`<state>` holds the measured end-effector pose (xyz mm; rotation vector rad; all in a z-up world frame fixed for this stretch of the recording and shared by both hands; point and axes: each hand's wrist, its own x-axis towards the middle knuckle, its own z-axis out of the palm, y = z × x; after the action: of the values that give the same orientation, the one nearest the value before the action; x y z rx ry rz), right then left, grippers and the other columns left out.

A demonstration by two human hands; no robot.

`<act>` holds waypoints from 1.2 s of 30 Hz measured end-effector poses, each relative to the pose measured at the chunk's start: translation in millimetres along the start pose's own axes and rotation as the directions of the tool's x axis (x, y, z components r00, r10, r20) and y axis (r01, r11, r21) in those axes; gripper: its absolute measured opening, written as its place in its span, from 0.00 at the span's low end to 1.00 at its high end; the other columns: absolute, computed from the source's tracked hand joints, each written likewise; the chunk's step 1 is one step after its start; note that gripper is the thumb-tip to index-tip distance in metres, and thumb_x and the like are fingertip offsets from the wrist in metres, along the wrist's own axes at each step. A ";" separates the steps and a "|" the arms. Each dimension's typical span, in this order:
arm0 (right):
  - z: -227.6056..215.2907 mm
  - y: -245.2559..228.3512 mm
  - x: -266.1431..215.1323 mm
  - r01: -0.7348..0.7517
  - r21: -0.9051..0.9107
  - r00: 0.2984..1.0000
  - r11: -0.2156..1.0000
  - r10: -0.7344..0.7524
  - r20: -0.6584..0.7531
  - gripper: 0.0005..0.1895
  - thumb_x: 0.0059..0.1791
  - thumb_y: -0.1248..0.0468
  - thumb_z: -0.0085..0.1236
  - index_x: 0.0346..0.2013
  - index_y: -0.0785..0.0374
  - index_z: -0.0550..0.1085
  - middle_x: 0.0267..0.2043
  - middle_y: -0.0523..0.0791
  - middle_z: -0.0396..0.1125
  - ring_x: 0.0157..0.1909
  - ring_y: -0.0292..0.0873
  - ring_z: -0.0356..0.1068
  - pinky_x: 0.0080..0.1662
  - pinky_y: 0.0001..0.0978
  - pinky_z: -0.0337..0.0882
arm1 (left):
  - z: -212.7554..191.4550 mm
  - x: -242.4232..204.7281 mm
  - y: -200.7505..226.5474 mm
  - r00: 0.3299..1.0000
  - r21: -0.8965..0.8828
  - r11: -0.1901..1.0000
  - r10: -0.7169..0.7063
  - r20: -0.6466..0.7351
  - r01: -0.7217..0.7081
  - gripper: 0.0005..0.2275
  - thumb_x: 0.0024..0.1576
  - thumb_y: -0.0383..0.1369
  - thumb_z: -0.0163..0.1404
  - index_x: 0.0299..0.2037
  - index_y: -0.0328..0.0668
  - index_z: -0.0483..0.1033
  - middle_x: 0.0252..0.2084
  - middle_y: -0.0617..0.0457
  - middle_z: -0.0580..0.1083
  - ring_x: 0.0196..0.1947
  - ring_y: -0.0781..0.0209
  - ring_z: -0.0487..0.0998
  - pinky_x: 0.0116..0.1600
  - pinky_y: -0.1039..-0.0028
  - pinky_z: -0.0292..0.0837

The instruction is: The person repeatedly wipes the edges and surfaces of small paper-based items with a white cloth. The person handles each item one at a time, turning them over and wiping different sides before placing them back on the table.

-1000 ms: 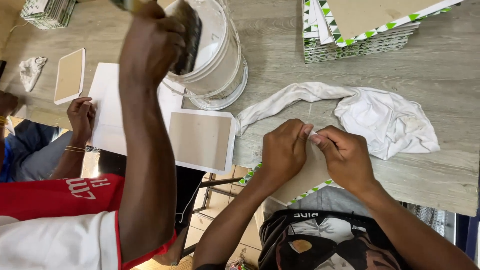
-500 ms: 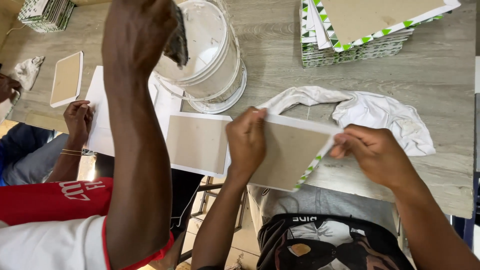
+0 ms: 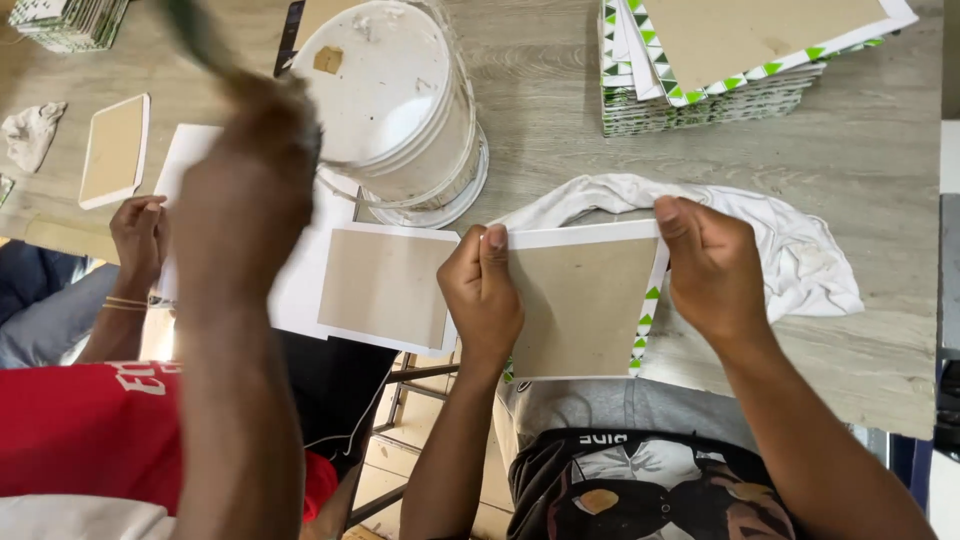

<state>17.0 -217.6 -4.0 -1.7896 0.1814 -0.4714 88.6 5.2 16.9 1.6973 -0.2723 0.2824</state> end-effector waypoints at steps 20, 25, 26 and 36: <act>-26.5 5.6 -80.3 -0.146 -0.002 0.961 0.989 0.142 0.237 0.15 0.59 0.64 0.45 0.34 0.59 0.79 0.25 0.36 0.66 0.34 0.33 0.60 0.41 0.34 0.71 | -5.0 6.1 -31.4 0.859 -0.392 0.896 -0.358 -0.366 0.207 0.13 0.69 0.38 0.42 0.36 0.41 0.73 0.24 0.53 0.73 0.22 0.69 0.75 0.33 0.79 0.75; -43.7 -26.5 -60.8 0.122 -0.085 0.893 0.989 -0.073 0.443 0.13 0.52 0.73 0.47 0.44 0.65 0.80 0.26 0.53 0.71 0.30 0.57 0.71 0.39 0.52 0.72 | -3.7 -53.1 29.7 0.923 0.549 0.763 0.383 0.041 -0.341 0.21 0.67 0.45 0.43 0.59 0.34 0.71 0.60 0.41 0.71 0.66 0.44 0.68 0.76 0.54 0.42; -41.9 -28.3 -61.6 0.106 -0.110 0.902 0.988 -0.049 0.428 0.13 0.52 0.73 0.47 0.44 0.65 0.80 0.26 0.53 0.71 0.30 0.57 0.71 0.39 0.52 0.72 | 1.8 -59.2 41.7 0.927 0.526 0.779 0.372 0.053 -0.342 0.21 0.67 0.45 0.43 0.59 0.34 0.71 0.60 0.41 0.71 0.66 0.44 0.68 0.76 0.54 0.42; -18.8 -9.1 -75.7 0.175 -0.303 0.925 0.937 -0.051 0.376 0.05 0.53 0.61 0.56 0.42 0.56 0.77 0.36 0.40 0.76 0.36 0.41 0.75 0.38 0.33 0.71 | 20.0 -93.9 5.0 0.658 0.382 0.917 -0.218 0.721 -0.115 0.06 0.64 0.37 0.45 0.42 0.47 0.73 0.29 0.55 0.74 0.27 0.55 0.74 0.30 0.64 0.63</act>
<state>-60.3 -204.3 -8.1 -2.1940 -0.1126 -0.1878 -0.8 -13.5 -13.0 2.1654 -0.8319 -0.4903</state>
